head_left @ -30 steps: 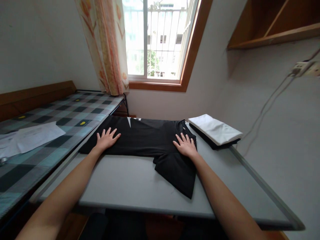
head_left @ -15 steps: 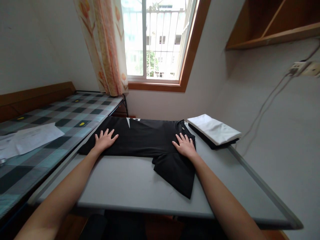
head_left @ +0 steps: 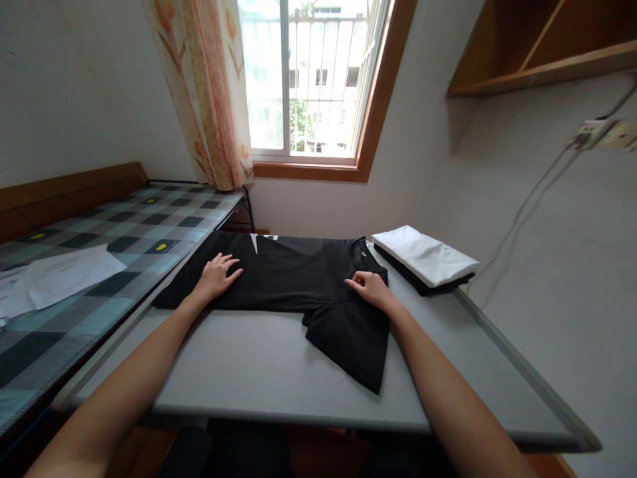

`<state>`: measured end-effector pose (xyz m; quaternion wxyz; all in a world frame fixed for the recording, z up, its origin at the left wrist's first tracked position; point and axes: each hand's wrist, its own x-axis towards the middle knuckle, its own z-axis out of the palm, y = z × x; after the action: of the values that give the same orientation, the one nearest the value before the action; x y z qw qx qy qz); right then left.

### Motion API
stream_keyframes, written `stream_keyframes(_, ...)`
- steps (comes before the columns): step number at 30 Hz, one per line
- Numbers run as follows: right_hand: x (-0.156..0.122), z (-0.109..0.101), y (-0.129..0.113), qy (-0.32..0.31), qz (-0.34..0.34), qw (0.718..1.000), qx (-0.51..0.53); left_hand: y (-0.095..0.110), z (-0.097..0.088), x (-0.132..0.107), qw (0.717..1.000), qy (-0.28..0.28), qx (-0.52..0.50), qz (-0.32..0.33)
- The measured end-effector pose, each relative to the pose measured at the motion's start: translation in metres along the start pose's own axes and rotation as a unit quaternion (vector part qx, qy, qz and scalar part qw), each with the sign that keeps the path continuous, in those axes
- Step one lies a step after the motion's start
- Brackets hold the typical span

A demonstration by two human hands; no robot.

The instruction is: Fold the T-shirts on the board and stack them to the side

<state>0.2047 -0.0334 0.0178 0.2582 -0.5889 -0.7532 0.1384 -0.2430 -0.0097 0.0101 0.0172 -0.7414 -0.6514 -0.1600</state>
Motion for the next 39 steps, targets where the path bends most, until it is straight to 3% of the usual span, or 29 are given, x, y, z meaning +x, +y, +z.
stream_keyframes(3,-0.001,0.002,0.0,-0.001,0.001,1.0,-0.003,0.015,0.005,-0.002,0.992,-0.008,-0.07,0.101)
stream_keyframes(5,-0.002,0.002,-0.002,-0.006,0.005,1.0,-0.01,0.023,0.009,-0.005,0.987,-0.029,-0.09,0.13)
stream_keyframes(10,-0.003,0.004,-0.002,-0.011,0.016,0.999,-0.039,0.029,0.013,-0.008,0.985,-0.07,-0.081,0.132)
stream_keyframes(16,-0.001,0.008,0.001,-0.007,0.021,0.998,-0.052,0.027,0.012,-0.007,0.985,-0.073,-0.074,0.136)
stream_keyframes(21,-0.004,0.003,-0.015,-0.006,-0.016,0.998,0.065,0.027,0.013,-0.008,0.985,-0.067,-0.072,0.139)
stream_keyframes(24,-0.008,-0.001,-0.036,-0.08,-0.071,0.977,0.183,0.026,0.014,-0.007,0.985,-0.067,-0.072,0.141)
stream_keyframes(28,-0.013,-0.002,-0.053,-0.219,-0.123,0.941,0.228,0.025,0.014,-0.007,0.985,-0.057,-0.083,0.138)
stream_keyframes(31,-0.014,0.001,-0.054,-0.239,-0.134,0.934,0.229,0.027,0.01,-0.008,0.982,-0.035,-0.115,0.147)
stream_keyframes(35,-0.013,0.005,-0.051,-0.227,-0.141,0.938,0.221,0.051,-0.001,-0.011,0.954,-0.02,-0.243,0.175)
stream_keyframes(39,-0.013,0.006,-0.052,-0.21,-0.158,0.94,0.217,0.101,-0.015,-0.017,0.912,-0.054,-0.34,0.222)
